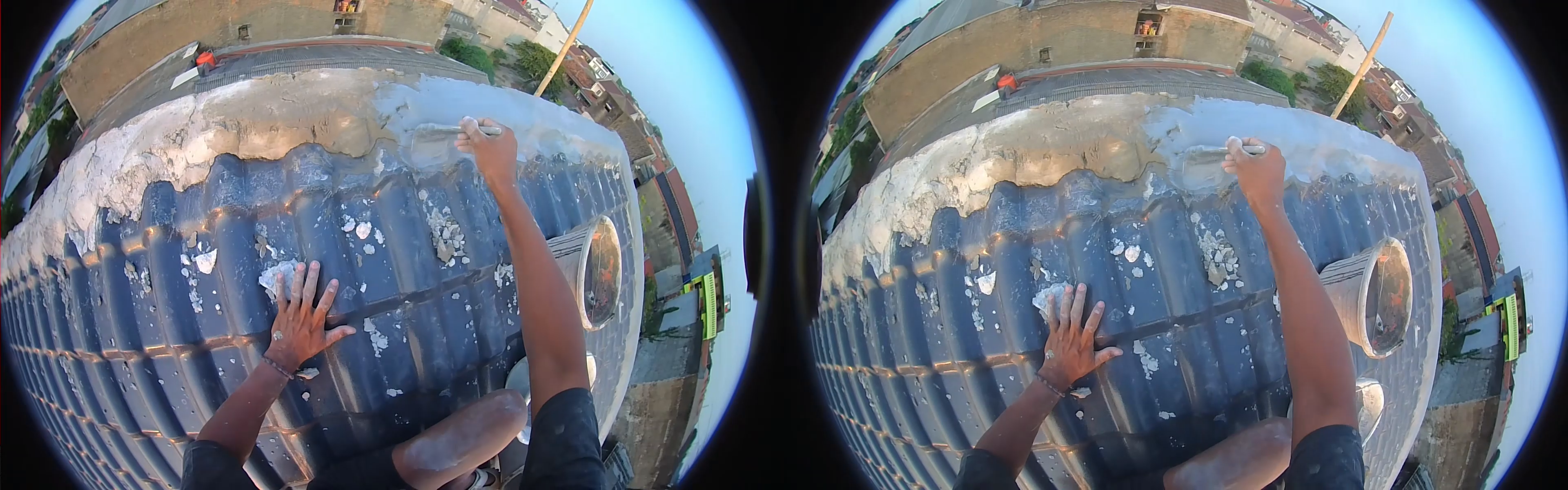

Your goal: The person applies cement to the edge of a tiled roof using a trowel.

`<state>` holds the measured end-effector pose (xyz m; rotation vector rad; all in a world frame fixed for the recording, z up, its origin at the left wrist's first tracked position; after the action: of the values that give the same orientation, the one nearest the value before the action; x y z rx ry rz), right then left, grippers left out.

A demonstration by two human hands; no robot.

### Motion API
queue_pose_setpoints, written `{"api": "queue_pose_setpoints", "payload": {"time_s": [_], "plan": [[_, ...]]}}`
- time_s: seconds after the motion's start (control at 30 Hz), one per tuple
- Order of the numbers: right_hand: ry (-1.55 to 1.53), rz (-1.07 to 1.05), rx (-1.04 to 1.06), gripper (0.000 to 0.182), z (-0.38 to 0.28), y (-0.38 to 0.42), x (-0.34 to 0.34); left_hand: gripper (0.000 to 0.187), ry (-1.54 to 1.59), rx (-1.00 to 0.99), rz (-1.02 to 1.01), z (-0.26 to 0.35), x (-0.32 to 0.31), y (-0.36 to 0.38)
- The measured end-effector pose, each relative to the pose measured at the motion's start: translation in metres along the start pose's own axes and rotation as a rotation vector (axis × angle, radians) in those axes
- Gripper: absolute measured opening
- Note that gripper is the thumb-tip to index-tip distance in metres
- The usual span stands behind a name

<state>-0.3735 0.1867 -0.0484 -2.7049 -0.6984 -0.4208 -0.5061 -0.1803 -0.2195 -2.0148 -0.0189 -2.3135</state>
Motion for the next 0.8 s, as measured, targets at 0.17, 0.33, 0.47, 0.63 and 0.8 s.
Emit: {"api": "queue_pose_setpoints", "payload": {"time_s": [0.17, 0.33, 0.47, 0.63, 0.8], "plan": [[0.048, 0.029, 0.072, 0.026, -0.032, -0.008, 0.048, 0.094, -0.01, -0.003, 0.015, 0.0, 0.001, 0.0], [0.501, -0.177, -0.128, 0.024, -0.011, -0.003, 0.028, 0.094, 0.009, -0.004, 0.006, 0.0, 0.0, 0.0], [0.711, 0.109, 0.17, 0.022, -0.018, -0.001, 0.033, 0.095, -0.016, -0.006, 0.005, 0.002, 0.002, 0.001], [0.376, 0.205, 0.177, 0.024, -0.026, 0.0, 0.071, 0.095, -0.021, -0.009, 0.008, 0.001, 0.001, 0.0], [0.567, -0.006, 0.055, 0.025, -0.003, 0.002, 0.035, 0.094, -0.016, -0.001, 0.003, 0.001, 0.001, 0.0]]}}
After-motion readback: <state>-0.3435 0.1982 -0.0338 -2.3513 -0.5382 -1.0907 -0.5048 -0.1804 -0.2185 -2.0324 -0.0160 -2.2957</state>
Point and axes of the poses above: each hand's wrist, its own y-axis away from the middle knuckle, its own x-axis out of the back of the hand, z = x × y, the point moved 8 cm from there along -y, towards the middle knuckle, and after that the axes turned 15 degrees about -z, right-handed, at the moved point
